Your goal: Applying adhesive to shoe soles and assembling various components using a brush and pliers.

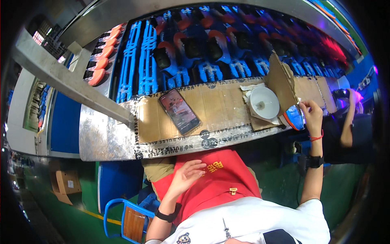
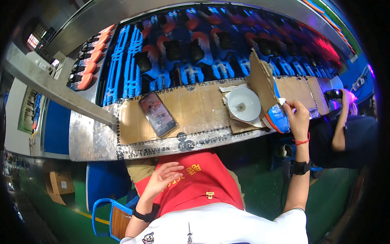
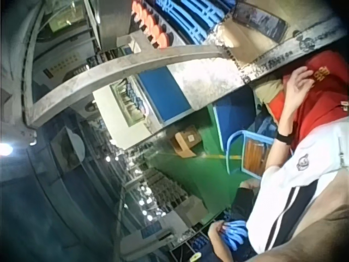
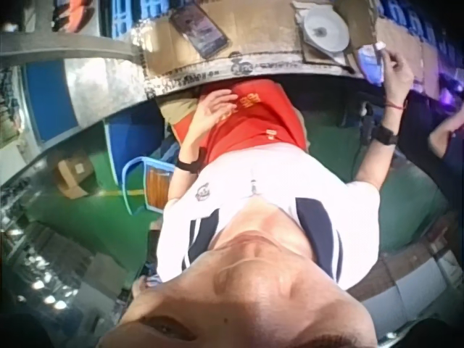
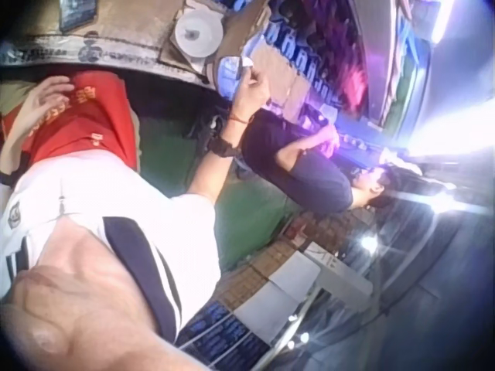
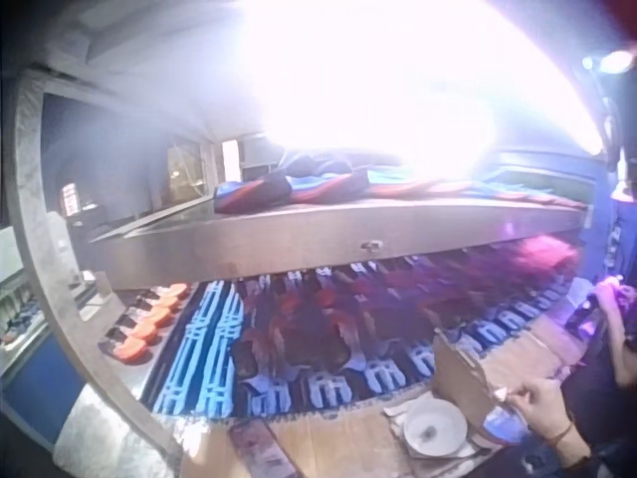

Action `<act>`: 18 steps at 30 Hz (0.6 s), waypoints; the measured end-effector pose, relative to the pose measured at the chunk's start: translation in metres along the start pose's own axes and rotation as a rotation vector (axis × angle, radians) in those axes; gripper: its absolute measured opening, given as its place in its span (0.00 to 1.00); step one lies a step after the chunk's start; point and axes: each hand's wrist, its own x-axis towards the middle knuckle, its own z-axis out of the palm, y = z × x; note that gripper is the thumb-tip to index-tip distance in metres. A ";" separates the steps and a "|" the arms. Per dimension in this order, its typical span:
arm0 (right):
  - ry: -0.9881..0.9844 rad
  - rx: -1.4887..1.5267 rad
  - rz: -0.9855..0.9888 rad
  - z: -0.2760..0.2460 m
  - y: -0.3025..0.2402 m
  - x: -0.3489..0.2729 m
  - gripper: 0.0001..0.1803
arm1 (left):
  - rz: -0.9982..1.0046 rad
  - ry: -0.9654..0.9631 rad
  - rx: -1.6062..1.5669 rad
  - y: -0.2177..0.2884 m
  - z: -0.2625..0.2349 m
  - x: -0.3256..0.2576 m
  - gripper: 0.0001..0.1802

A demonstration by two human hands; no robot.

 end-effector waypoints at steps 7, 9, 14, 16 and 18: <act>0.145 -0.031 -0.236 0.011 0.004 -0.007 0.07 | -0.020 -0.009 0.001 -0.003 -0.004 -0.002 0.25; 0.155 -0.032 -0.242 0.013 0.004 -0.006 0.06 | -0.031 0.022 -0.026 -0.001 -0.002 -0.003 0.26; 0.196 -0.094 -0.278 0.011 -0.002 -0.008 0.05 | -0.040 0.007 0.030 0.001 0.003 0.000 0.25; 0.196 -0.119 -0.290 0.013 -0.002 -0.009 0.05 | -0.034 0.001 0.019 -0.001 0.004 0.001 0.25; 0.207 -0.262 -0.315 0.018 0.001 -0.010 0.06 | -0.033 -0.001 0.029 -0.002 0.004 0.002 0.25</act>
